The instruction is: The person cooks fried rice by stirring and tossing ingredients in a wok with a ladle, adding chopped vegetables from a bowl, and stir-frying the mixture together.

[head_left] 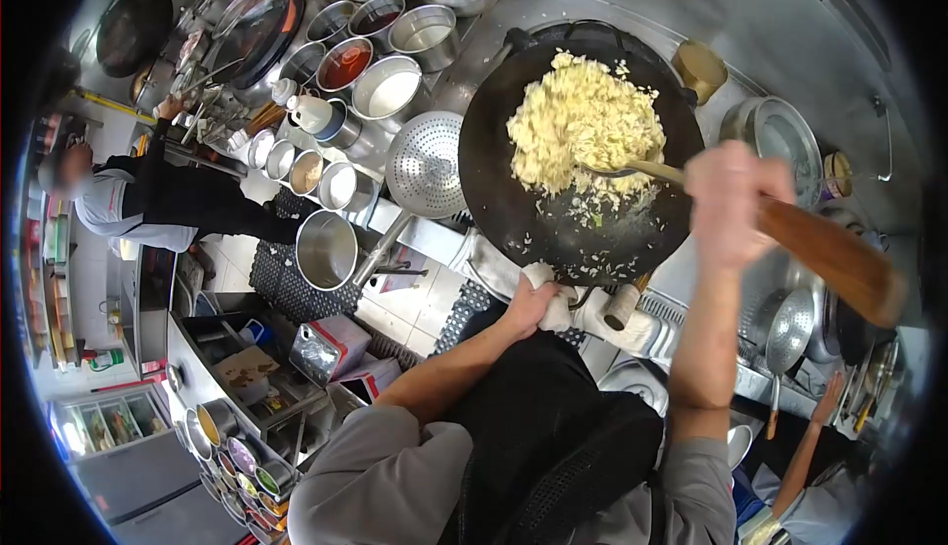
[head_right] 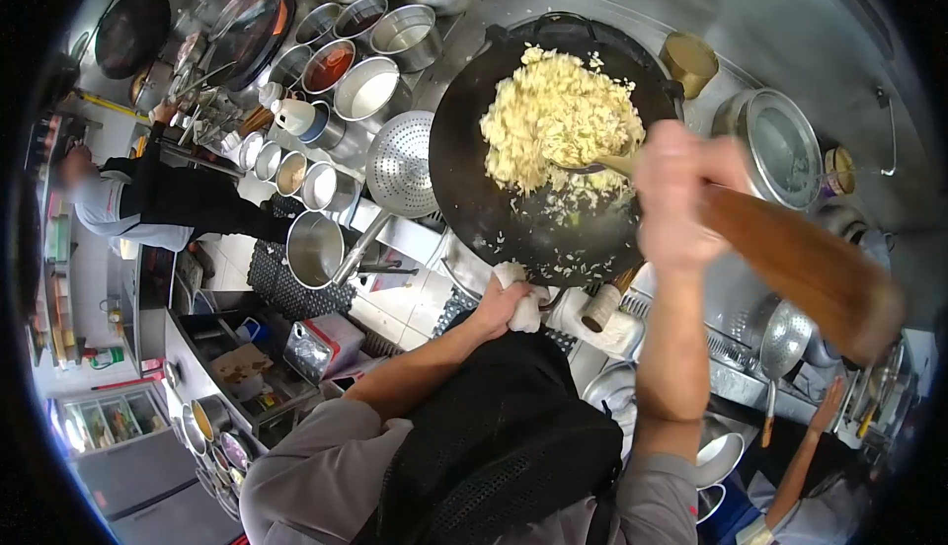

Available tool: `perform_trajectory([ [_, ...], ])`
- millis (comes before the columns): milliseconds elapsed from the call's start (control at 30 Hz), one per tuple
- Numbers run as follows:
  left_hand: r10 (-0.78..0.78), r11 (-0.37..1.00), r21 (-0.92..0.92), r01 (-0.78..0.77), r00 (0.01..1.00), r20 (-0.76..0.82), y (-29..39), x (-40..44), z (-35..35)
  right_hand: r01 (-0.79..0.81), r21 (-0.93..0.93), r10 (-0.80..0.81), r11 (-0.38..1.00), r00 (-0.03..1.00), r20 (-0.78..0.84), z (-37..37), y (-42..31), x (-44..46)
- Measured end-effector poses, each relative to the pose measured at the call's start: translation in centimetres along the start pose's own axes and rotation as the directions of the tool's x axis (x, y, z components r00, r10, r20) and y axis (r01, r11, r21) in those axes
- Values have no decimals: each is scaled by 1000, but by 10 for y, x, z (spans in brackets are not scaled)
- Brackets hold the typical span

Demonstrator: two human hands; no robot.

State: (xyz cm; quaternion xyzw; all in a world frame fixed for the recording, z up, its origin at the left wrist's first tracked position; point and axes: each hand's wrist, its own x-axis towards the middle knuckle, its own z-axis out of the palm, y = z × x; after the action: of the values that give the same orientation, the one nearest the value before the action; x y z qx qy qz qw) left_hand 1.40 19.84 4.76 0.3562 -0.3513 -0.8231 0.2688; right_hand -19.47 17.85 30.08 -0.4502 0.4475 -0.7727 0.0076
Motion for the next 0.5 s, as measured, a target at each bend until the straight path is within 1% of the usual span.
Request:
perform_trajectory([
  [33,44,999,8,-44,998,-38,6,11,6,-25,212,-1,977,992,124,-4,-22,27],
  [67,60,992,116,-57,998,-24,-31,49,-22,-28,297,-37,954,977,209,-11,-34,50],
  [100,22,998,65,-18,997,-71,-48,88,-28,-18,317,-71,948,962,265,-12,-46,68],
  [133,-58,998,-20,56,994,-89,-34,111,-21,-10,338,-104,941,942,320,-12,-57,86],
  [167,-138,986,-107,126,985,-105,-18,133,-13,11,312,-122,950,934,337,-11,-63,100],
  [200,-257,946,-224,234,963,-79,4,139,2,34,287,-139,957,925,354,-10,-70,114],
  [233,-13,972,-236,-5,997,-73,-10,143,3,17,299,-126,954,929,347,-13,-68,126],
  [267,-23,972,-237,6,997,-71,-8,143,2,12,322,-121,947,939,321,-9,-54,127],
  [333,-210,963,-191,190,974,-89,22,129,12,5,369,-112,929,957,268,0,-27,126],
  [367,-232,953,-220,210,969,-79,24,127,12,-77,407,-25,910,971,239,2,-3,112],
  [400,-239,950,-227,215,967,-84,27,128,12,-76,278,63,958,996,57,16,29,88],
  [433,-207,968,-161,192,974,-86,28,127,12,-104,144,124,984,983,-134,29,70,54],
  [467,-172,982,-91,165,981,-85,28,127,11,-353,16,351,936,923,-160,27,126,12],
  [500,-164,983,-96,156,983,-83,21,130,8,-366,186,393,912,909,-137,23,147,-17],
])
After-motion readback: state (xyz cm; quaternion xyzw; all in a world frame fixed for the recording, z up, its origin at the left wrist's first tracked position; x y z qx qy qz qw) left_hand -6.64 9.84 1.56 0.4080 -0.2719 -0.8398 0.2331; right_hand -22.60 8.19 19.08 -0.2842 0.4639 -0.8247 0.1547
